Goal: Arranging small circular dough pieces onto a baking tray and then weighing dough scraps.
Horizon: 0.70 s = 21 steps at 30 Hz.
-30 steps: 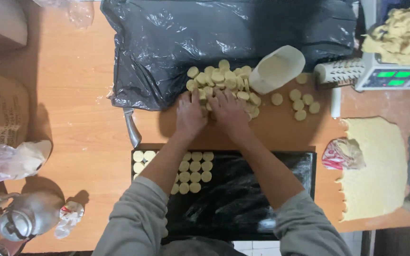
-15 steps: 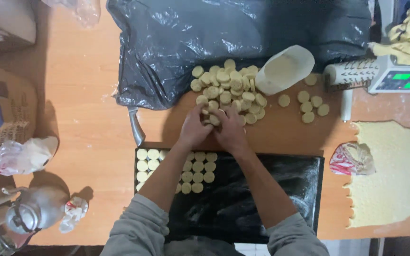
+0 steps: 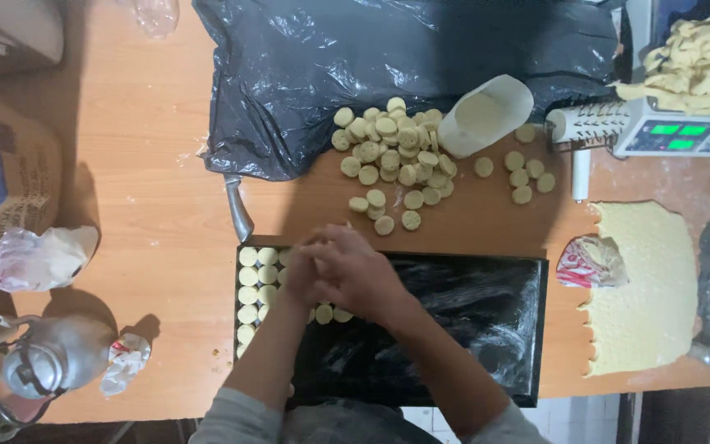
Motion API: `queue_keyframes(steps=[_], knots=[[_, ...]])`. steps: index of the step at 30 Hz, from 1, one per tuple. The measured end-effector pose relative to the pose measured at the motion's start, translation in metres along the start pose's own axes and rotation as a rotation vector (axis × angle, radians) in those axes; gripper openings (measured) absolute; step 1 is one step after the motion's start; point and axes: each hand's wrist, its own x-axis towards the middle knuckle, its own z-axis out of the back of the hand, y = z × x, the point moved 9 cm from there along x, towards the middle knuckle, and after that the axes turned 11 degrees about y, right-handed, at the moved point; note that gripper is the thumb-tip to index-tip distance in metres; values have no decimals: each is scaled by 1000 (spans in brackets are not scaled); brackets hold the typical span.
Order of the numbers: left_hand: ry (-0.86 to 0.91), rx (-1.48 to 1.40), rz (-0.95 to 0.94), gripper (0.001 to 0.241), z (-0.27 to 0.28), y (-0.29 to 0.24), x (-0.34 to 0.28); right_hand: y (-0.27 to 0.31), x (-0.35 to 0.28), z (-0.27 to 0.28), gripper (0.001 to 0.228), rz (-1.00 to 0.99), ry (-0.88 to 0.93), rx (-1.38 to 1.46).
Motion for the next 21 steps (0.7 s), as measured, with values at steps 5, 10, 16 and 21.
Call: queue_keyframes(steps=[5,10,16,21], knots=[[68,-153,224,49,-20,53,-73,-145,-62,10,40,-581,-198,4],[4,-170,576,47,12,138,-157,-211,-70,8,48,-976,-117,-135],[49,-232,612,41,6,130,-179,-255,-77,-42,46,-803,-250,244],[112,-187,490,40,-3,118,-175,-195,-50,-40,59,-728,-128,62]])
